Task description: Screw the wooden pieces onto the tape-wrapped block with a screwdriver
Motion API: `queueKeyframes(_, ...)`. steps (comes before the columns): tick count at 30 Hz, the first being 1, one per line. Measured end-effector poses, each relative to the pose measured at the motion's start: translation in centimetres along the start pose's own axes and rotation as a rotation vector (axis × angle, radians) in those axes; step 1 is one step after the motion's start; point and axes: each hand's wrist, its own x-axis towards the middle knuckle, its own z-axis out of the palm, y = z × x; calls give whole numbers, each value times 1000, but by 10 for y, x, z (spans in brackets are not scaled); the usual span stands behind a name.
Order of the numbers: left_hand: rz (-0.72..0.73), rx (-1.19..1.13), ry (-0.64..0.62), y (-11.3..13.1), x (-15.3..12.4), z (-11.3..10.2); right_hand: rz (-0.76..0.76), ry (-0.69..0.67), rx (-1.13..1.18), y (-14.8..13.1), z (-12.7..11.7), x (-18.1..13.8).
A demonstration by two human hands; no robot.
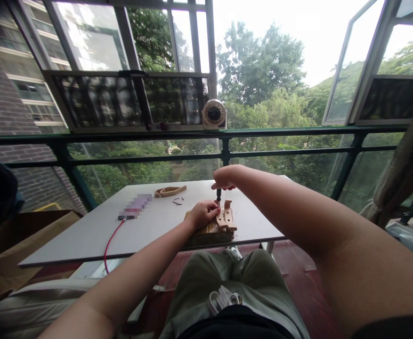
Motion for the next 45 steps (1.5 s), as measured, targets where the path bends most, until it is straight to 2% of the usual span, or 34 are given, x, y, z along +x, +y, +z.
queueKeyframes(6,-22,2,-4,-1,-1,1,-109,2,-26,-2,-2,-12)
queueKeyframes(24,-13,39,32,6,-4,-3,-19,1,-172,-17,-3,-5)
queueKeyframes(30,-62,50,-13,6,-1,-3,-30,12,-171,-20,-3,-2)
queueKeyframes(45,-78,21,-2,-2,0,0,72,-17,-119,-7,4,11)
